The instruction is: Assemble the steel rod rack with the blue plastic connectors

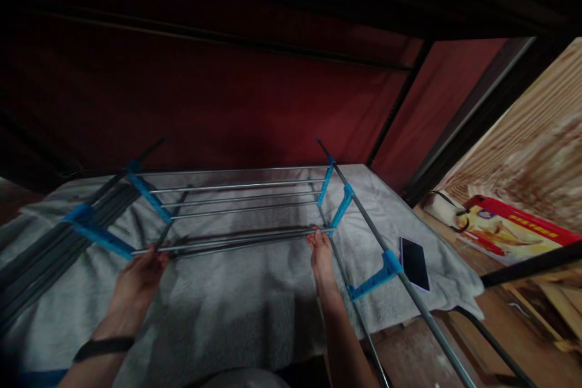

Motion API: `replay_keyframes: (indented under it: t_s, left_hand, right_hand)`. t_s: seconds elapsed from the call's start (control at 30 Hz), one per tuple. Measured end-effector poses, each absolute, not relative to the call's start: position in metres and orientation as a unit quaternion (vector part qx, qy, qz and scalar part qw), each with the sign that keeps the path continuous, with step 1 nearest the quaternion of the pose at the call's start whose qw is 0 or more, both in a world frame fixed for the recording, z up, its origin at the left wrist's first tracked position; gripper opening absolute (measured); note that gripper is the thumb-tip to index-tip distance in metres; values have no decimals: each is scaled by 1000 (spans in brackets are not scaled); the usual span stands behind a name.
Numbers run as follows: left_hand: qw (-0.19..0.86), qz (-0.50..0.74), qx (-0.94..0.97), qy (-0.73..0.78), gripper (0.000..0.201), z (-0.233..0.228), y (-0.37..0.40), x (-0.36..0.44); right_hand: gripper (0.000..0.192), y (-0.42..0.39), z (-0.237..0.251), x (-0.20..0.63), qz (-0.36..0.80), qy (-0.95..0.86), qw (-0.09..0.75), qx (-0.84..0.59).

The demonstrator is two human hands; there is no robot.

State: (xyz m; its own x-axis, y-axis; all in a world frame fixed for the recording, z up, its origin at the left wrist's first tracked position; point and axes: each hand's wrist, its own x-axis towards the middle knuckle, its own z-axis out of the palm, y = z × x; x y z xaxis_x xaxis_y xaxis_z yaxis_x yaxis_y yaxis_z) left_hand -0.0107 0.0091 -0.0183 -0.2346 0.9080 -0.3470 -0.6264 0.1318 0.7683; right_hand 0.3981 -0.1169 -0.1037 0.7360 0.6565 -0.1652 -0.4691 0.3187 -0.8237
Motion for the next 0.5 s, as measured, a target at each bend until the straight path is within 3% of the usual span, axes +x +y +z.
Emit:
replay_keyframes:
  t_s: [0.5]
  left_hand:
    - [604, 645, 153, 443, 21, -17, 8, -9]
  right_hand:
    - [27, -122, -98, 392, 368, -98, 806, -454]
